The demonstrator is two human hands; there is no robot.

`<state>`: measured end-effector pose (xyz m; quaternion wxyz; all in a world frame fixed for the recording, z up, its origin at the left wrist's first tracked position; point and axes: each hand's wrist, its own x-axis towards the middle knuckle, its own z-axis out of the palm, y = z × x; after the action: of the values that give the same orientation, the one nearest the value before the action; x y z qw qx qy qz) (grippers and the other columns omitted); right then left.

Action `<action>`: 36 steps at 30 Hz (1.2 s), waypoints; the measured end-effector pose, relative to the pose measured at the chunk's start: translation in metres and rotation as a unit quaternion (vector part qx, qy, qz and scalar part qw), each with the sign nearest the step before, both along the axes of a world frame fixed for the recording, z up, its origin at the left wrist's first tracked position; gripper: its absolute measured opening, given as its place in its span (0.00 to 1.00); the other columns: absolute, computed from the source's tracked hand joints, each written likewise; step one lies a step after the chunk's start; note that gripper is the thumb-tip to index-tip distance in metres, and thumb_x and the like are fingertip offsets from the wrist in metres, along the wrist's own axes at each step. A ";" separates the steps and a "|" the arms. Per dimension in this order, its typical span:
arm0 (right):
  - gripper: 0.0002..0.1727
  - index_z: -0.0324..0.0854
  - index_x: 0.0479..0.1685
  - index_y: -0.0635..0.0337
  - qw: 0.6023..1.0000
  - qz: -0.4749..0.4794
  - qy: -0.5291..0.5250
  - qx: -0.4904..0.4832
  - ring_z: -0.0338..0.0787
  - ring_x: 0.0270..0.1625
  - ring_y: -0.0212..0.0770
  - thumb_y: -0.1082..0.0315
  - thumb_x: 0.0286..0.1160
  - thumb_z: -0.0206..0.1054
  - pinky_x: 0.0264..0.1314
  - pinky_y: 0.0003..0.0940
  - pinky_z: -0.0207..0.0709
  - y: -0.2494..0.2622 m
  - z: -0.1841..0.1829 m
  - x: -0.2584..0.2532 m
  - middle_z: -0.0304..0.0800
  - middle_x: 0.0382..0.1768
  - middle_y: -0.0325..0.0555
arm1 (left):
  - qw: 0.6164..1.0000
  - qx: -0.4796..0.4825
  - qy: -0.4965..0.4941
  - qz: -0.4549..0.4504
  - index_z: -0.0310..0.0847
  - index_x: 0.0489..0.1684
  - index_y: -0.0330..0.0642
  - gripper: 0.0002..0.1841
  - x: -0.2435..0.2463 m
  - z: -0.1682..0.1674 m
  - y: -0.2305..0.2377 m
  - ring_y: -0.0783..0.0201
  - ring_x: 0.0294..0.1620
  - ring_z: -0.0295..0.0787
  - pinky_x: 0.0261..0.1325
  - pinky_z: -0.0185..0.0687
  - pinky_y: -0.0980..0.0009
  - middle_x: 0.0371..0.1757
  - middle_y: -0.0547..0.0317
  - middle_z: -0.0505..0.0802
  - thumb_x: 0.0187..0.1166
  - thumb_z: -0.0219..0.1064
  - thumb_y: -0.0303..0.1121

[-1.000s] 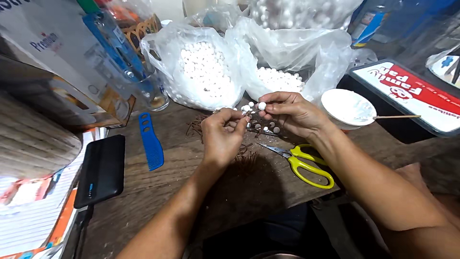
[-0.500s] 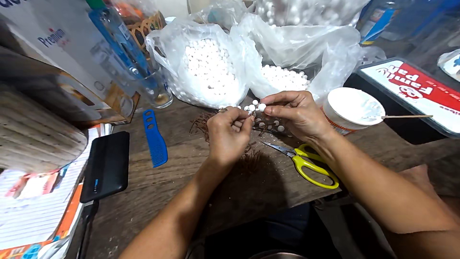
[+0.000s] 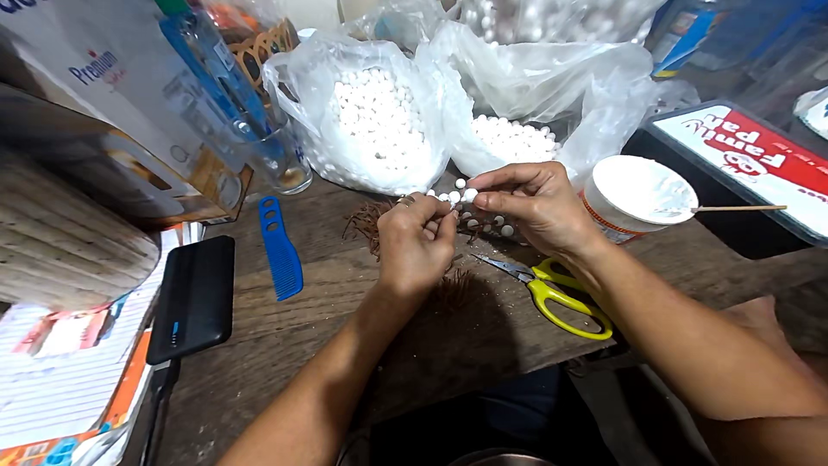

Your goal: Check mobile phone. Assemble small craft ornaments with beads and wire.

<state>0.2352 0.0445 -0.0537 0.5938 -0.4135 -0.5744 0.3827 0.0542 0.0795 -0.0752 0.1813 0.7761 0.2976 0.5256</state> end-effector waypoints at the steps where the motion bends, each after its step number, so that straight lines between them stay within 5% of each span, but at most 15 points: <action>1: 0.11 0.92 0.44 0.63 1.000 -0.002 -0.013 0.007 0.93 0.35 0.26 0.85 0.67 0.70 0.43 0.22 0.90 0.000 0.000 0.000 0.96 0.36 0.35 | 1.000 0.010 0.008 0.003 0.89 0.29 0.30 0.02 0.000 0.000 0.000 0.78 0.24 0.79 0.30 0.74 0.86 0.26 0.55 0.86 0.67 0.72 0.21; 12: 0.09 0.91 0.44 0.64 0.997 -0.032 -0.052 0.044 0.92 0.35 0.24 0.83 0.68 0.71 0.43 0.20 0.89 0.002 -0.001 0.003 0.95 0.36 0.34 | 0.998 0.048 0.009 -0.025 0.93 0.37 0.30 0.06 0.000 -0.003 0.002 0.72 0.32 0.86 0.42 0.80 0.82 0.33 0.50 0.92 0.74 0.70 0.22; 36: 0.11 0.89 0.50 0.69 0.988 -0.008 -0.122 0.097 0.92 0.37 0.23 0.82 0.69 0.70 0.45 0.20 0.89 -0.005 0.003 0.002 0.95 0.40 0.38 | 0.996 0.077 -0.042 -0.003 0.89 0.26 0.29 0.05 0.003 -0.007 0.002 0.78 0.26 0.79 0.32 0.73 0.87 0.27 0.55 0.87 0.67 0.70 0.22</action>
<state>0.2377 0.0396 -0.0507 0.5591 -0.4021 -0.6740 0.2673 0.0570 0.0819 -0.0821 0.1352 0.7659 0.2463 0.5783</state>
